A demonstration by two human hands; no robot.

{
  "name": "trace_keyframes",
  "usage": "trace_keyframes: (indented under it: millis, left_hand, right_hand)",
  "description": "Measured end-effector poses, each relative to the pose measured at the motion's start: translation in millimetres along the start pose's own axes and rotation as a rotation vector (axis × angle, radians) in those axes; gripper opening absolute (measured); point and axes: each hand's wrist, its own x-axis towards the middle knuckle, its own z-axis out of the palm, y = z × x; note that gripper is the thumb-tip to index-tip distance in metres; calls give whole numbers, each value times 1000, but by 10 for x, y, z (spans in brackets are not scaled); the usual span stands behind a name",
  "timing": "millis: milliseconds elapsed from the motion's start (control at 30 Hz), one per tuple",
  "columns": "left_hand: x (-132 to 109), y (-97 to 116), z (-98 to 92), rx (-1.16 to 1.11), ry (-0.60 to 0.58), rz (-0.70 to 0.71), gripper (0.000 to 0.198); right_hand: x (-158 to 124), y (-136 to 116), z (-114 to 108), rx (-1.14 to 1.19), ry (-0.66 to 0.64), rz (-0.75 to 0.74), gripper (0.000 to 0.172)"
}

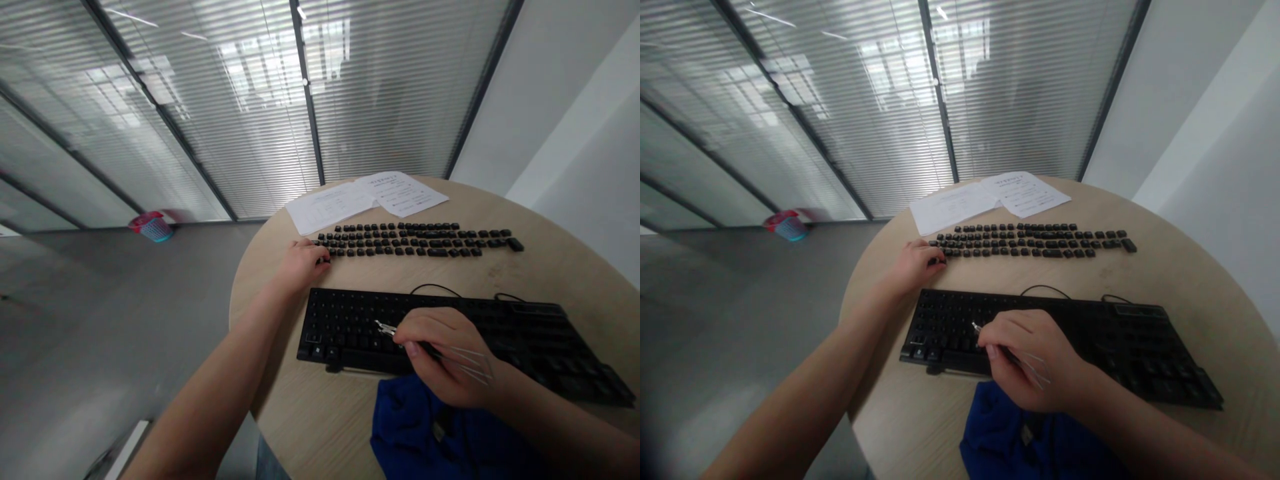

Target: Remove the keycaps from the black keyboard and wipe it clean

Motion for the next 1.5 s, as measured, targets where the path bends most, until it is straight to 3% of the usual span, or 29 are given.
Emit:
trace_keyframes:
  millis: [300,400,500,600,700,833,1067,1500]
  left_hand:
    - [-53,-27,-38,-47,86,37,10]
    - [-105,11,-127,-121,154,28,6]
    - [-157,134,-227,-332,219,55,10]
    - [-170,308,-259,-457,100,170,16]
    - [-157,460,-218,-436,-18,277,20]
    - [-155,578,-142,-440,-113,297,23]
    - [-178,678,-90,-320,-180,284,27]
    - [-162,706,-72,-287,-180,255,32]
  right_hand:
    - [-19,16,5,9,-17,10,18]
    - [-33,45,6,-27,-30,95,16]
    - [-60,74,34,-7,-81,224,14]
    - [-80,76,96,139,-168,334,13]
    - [-56,44,172,288,-274,466,10]
    - [80,-18,249,336,-321,622,14]
    - [370,-104,304,151,-494,615,15]
    - [565,-124,356,72,-595,599,16]
